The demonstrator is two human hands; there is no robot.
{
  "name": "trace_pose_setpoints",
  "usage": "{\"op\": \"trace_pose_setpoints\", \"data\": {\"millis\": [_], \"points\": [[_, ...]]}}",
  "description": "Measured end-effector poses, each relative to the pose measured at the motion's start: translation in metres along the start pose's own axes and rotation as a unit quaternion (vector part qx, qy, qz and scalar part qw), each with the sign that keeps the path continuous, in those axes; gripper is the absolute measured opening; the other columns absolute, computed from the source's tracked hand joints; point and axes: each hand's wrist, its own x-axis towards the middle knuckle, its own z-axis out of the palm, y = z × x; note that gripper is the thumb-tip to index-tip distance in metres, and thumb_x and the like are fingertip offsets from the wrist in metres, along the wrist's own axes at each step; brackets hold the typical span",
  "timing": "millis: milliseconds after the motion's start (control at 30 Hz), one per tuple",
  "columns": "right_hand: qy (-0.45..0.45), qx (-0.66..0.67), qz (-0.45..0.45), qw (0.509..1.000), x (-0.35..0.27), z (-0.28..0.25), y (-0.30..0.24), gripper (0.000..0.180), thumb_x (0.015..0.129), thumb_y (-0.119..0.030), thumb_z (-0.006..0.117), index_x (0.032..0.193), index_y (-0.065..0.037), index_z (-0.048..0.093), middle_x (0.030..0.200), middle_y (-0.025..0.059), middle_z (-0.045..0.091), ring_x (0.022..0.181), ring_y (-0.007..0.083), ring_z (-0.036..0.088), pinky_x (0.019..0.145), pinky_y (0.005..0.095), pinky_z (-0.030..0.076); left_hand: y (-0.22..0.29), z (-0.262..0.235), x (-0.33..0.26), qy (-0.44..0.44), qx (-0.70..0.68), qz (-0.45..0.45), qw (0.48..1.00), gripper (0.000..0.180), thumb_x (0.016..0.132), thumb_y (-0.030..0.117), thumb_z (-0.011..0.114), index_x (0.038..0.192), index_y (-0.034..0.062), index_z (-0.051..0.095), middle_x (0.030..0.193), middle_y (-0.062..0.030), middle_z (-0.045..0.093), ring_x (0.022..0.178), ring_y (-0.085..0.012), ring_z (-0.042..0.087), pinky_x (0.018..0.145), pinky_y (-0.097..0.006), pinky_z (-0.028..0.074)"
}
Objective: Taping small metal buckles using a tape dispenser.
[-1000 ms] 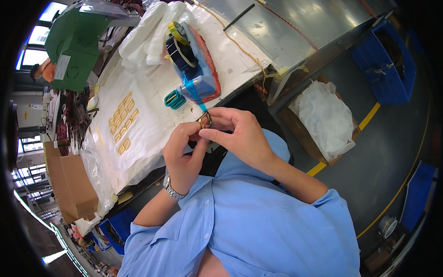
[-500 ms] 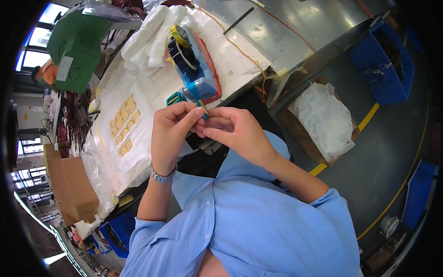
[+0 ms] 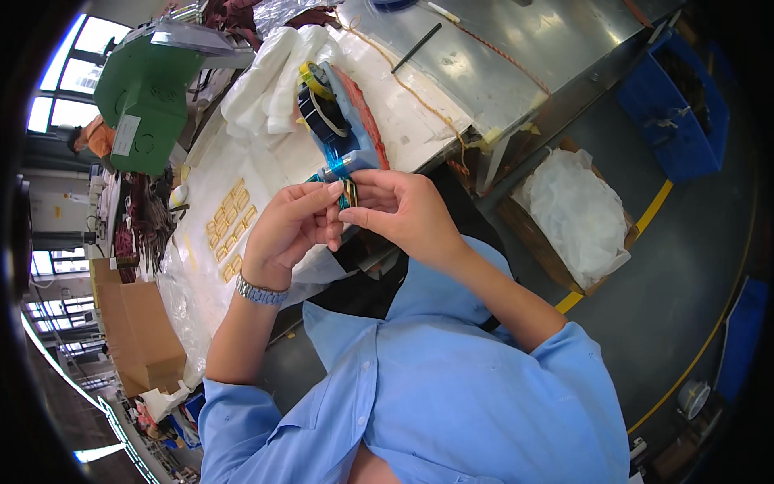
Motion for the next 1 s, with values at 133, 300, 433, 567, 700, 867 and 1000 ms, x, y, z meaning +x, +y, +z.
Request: {"op": "trace_pose_setpoints", "data": {"millis": [133,300,433,567,700,867,1000], "points": [[0.03,-0.035,-0.009,0.999,0.003,0.007,-0.002,0.044,0.099,-0.003,0.081,0.138,0.012,0.067,0.122,0.0139,0.079,0.111,0.0148,0.076,0.1,0.0302,0.061,0.013,0.005,0.001,0.001,-0.034,-0.039,0.999,0.026,0.107,0.022,0.073,0.093,0.001,0.071,0.079,-0.0036,0.07,0.064,-0.0137,0.07,0.06,-0.032,0.066],[0.077,-0.091,-0.027,0.993,0.0,0.009,-0.003,0.039,0.099,-0.006,0.082,0.132,0.011,0.072,0.115,0.0138,0.082,0.105,0.015,0.078,0.092,0.0272,0.062,0.015,0.018,-0.002,0.071,-0.024,-0.06,0.995,0.024,0.108,0.021,0.072,0.098,-0.0005,0.07,0.084,-0.0029,0.071,0.068,-0.0118,0.071,0.072,-0.036,0.07],[0.061,-0.109,0.058,0.991,-0.02,-0.004,0.021,0.042,0.097,-0.009,0.084,0.132,0.01,0.072,0.112,0.0139,0.083,0.102,0.014,0.078,0.092,0.0283,0.062,-0.023,0.01,0.001,0.059,-0.076,-0.102,0.99,0.025,0.109,0.021,0.071,0.096,-0.0003,0.07,0.081,-0.0021,0.068,0.067,-0.0119,0.068,0.076,-0.038,0.071],[-0.001,-0.259,-0.013,0.966,-0.045,0.0,-0.003,0.053,0.093,-0.014,0.086,0.138,0.006,0.066,0.119,0.0173,0.08,0.109,0.0248,0.079,0.096,0.0354,0.061,-0.052,0.01,-0.015,-0.027,-0.07,-0.059,0.995,0.028,0.109,0.024,0.071,0.092,0.0027,0.067,0.078,-0.0011,0.064,0.067,-0.0106,0.065,0.067,-0.035,0.067],[-0.055,-0.392,-0.155,0.905,-0.045,-0.001,0.008,0.056,0.093,-0.016,0.084,0.141,0.005,0.063,0.129,0.0238,0.074,0.113,0.04,0.075,0.099,0.0432,0.06,-0.071,0.009,-0.026,-0.027,-0.091,-0.019,0.995,0.025,0.109,0.024,0.072,0.096,0.0037,0.069,0.079,0.0,0.063,0.067,-0.0102,0.064,0.064,-0.032,0.062],[-0.089,-0.443,-0.17,0.876,-0.043,0.009,0.014,0.062,0.087,-0.013,0.088,0.14,0.005,0.063,0.126,0.0237,0.074,0.115,0.0399,0.074,0.1,0.0448,0.06,-0.086,0.012,-0.045,0.052,-0.017,0.052,0.997,0.021,0.109,0.022,0.072,0.105,0.0018,0.072,0.087,-0.0013,0.069,0.077,-0.0106,0.068,0.072,-0.03,0.063],[-0.091,-0.475,-0.284,0.828,-0.036,0.017,0.021,0.068,0.083,-0.011,0.09,0.143,0.004,0.062,0.125,0.0217,0.074,0.116,0.0398,0.074,0.102,0.0461,0.061,-0.084,0.01,-0.061,0.039,-0.021,0.068,0.997,0.025,0.107,0.019,0.073,0.117,-0.0036,0.073,0.108,-0.0085,0.077,0.098,-0.0152,0.075,0.089,-0.031,0.063]]}}
